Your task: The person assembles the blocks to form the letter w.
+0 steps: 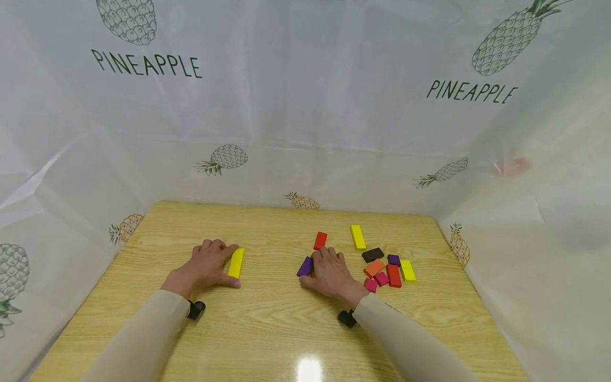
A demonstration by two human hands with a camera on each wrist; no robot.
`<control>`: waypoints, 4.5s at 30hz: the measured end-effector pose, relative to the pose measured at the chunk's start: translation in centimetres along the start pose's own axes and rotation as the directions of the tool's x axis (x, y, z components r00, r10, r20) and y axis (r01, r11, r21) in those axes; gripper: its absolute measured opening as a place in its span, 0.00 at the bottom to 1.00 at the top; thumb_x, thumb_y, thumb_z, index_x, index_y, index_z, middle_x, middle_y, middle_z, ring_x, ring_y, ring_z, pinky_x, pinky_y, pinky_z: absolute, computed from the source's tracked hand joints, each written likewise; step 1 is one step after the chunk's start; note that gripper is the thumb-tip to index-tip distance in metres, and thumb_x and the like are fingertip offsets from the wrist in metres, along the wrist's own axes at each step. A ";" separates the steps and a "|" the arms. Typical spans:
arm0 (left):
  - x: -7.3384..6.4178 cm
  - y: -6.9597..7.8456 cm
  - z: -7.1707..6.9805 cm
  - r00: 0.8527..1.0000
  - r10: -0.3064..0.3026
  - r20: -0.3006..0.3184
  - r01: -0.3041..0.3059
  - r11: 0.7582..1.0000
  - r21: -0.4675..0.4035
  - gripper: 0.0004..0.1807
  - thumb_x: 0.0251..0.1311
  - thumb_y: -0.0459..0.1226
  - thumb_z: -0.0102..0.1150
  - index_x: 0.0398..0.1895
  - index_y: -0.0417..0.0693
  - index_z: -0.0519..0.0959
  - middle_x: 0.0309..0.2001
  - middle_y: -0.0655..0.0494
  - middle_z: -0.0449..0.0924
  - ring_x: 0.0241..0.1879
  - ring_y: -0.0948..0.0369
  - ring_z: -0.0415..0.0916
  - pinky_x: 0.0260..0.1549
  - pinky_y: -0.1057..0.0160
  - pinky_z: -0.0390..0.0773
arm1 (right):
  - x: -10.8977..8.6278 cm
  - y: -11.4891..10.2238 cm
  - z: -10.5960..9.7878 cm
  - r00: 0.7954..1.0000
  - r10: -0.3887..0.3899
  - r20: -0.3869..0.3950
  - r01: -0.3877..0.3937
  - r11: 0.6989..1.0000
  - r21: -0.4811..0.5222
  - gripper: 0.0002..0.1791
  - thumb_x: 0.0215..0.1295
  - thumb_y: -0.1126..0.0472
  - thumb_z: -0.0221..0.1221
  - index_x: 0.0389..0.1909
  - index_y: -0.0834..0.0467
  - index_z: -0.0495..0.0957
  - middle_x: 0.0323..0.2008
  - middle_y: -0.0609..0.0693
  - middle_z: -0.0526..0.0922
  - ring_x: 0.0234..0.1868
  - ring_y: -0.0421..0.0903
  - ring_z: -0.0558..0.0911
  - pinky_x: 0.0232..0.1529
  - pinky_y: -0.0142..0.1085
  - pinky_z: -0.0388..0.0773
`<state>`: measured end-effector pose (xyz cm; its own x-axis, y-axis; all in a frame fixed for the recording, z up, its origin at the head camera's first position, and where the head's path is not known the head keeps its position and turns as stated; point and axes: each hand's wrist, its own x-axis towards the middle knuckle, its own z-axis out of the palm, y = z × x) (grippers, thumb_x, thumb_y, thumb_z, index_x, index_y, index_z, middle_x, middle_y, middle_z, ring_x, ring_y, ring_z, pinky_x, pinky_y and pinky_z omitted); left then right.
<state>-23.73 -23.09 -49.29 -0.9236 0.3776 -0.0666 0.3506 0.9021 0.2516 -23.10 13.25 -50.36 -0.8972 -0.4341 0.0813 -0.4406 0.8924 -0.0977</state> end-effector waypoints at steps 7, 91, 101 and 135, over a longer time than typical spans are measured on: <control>0.1 1.1 0.9 0.999 -0.025 -0.043 0.024 0.999 -0.032 0.59 0.45 0.71 0.74 0.73 0.42 0.71 0.63 0.39 0.71 0.61 0.40 0.65 0.60 0.30 0.65 | 0.1 0.1 0.3 1.000 -0.001 0.007 0.000 1.000 0.010 0.33 0.67 0.34 0.62 0.53 0.61 0.77 0.46 0.54 0.78 0.47 0.53 0.73 0.47 0.48 0.70; -2.4 9.1 5.0 0.973 0.127 -0.194 -0.184 0.933 -0.308 0.20 0.70 0.48 0.68 0.61 0.53 0.87 0.65 0.60 0.83 0.64 0.52 0.78 0.65 0.43 0.76 | 8.9 -4.6 -2.0 0.942 -0.304 0.145 0.308 0.952 -0.002 0.34 0.74 0.38 0.59 0.69 0.58 0.75 0.63 0.54 0.78 0.62 0.53 0.75 0.67 0.54 0.74; -2.3 8.8 5.2 0.976 0.129 -0.173 -0.177 0.938 -0.299 0.20 0.71 0.49 0.67 0.62 0.55 0.87 0.67 0.60 0.82 0.66 0.52 0.77 0.66 0.42 0.75 | 9.8 -5.0 -1.1 0.920 -0.315 0.233 0.324 0.946 0.002 0.34 0.76 0.39 0.57 0.73 0.57 0.72 0.66 0.53 0.76 0.63 0.51 0.74 0.68 0.49 0.75; -2.4 9.2 5.1 0.973 0.150 -0.174 -0.189 0.952 -0.240 0.20 0.72 0.46 0.65 0.62 0.50 0.87 0.67 0.55 0.82 0.64 0.52 0.78 0.64 0.45 0.78 | 8.9 -4.6 -0.4 0.909 -0.369 0.196 0.366 0.929 0.053 0.27 0.82 0.46 0.53 0.73 0.55 0.75 0.65 0.53 0.79 0.62 0.52 0.76 0.65 0.48 0.77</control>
<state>-17.56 -14.66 -51.72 -0.8733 0.4663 0.1408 0.4716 0.7372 0.4839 -29.04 5.29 -48.81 -0.6586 -0.7478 -0.0840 -0.7392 0.6638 -0.1138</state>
